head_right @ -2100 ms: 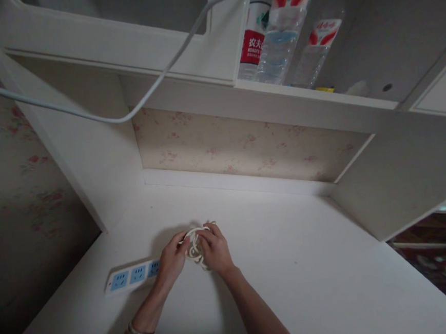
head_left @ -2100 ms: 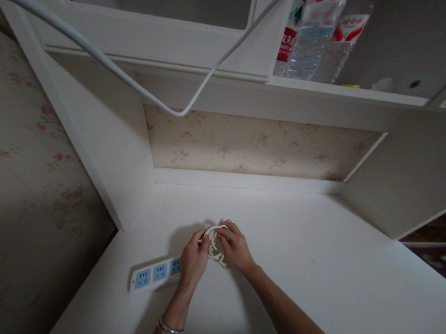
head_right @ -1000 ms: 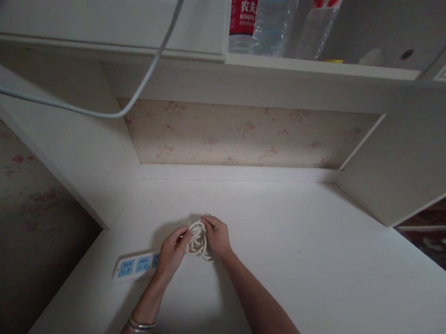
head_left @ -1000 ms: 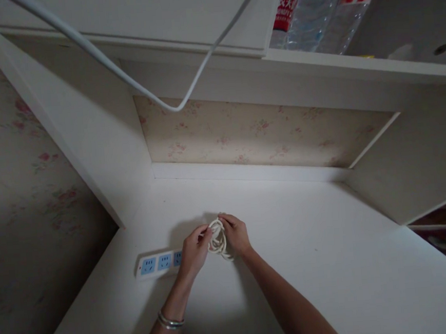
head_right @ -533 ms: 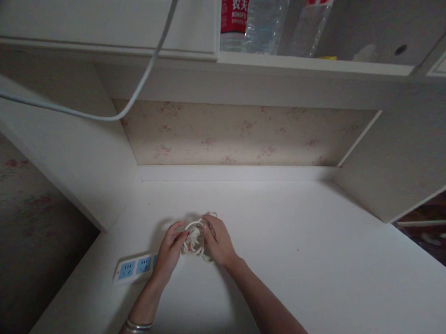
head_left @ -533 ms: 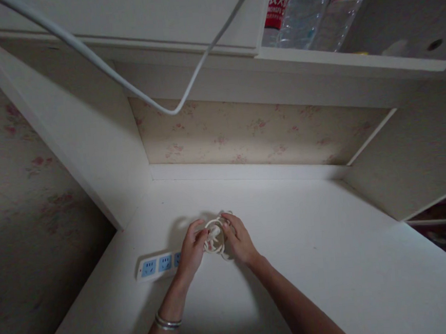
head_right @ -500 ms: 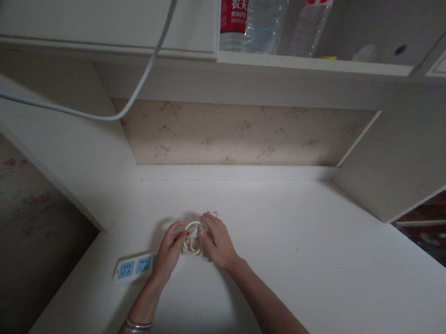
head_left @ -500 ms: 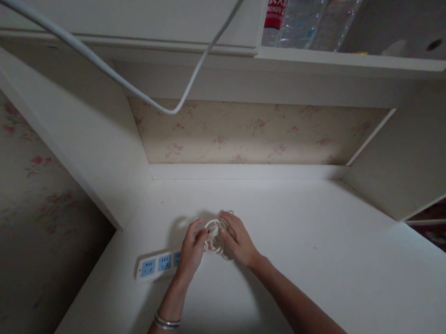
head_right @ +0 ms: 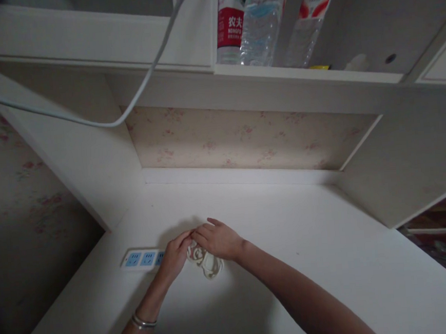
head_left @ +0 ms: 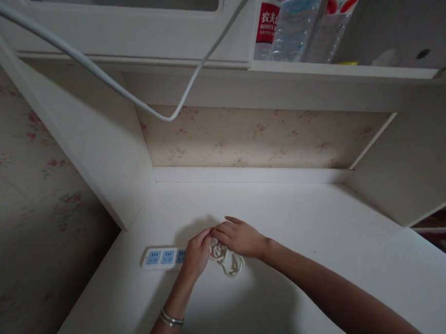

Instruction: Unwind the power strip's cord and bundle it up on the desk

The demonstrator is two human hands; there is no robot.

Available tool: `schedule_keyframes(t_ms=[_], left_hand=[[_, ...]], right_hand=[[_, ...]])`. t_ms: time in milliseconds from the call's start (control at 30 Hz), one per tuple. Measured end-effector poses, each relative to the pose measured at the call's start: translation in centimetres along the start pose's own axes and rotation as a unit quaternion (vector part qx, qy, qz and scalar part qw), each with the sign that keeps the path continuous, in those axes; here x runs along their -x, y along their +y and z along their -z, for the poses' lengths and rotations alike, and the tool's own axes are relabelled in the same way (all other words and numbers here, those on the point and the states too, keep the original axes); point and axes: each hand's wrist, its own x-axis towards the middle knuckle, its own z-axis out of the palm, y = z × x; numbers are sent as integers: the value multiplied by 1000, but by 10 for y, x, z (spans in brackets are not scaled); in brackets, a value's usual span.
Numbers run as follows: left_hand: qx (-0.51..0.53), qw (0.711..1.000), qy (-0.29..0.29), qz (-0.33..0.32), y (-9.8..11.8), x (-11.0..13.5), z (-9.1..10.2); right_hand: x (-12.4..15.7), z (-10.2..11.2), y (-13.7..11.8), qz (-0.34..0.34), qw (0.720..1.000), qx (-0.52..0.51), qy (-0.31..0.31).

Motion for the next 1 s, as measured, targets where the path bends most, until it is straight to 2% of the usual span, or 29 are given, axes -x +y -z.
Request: schedule_keyframes(t_ms=[133, 267, 367, 467, 600, 667, 733, 933, 1000], left_hand=[[-66, 998, -15, -16, 10, 5, -4], [-147, 987, -44, -52, 12, 8, -6], [-200, 976, -61, -58, 7, 6, -9], [-243, 965, -68, -67, 4, 1, -15], [-259, 958, -65, -103, 7, 1, -17], [-257, 956, -62, -127, 10, 6, -6], [-283, 948, -61, -131, 10, 13, 15], [-389, 908, -153, -16, -3, 39, 99], [-418, 897, -137, 41, -7, 45, 116]], right_hand=[[11, 10, 7, -67, 995, -76, -8], [32, 23, 31, -165, 973, -159, -31], [49, 28, 51, -231, 955, -183, -45], [60, 23, 64, -271, 946, -175, -42], [63, 1, 69, -311, 933, -182, -8], [62, -12, 68, -335, 916, -217, 33], [61, -24, 67, -366, 894, -248, 74], [51, -53, 68, -447, 845, -254, 149], [42, -60, 70, -462, 833, -249, 176]])
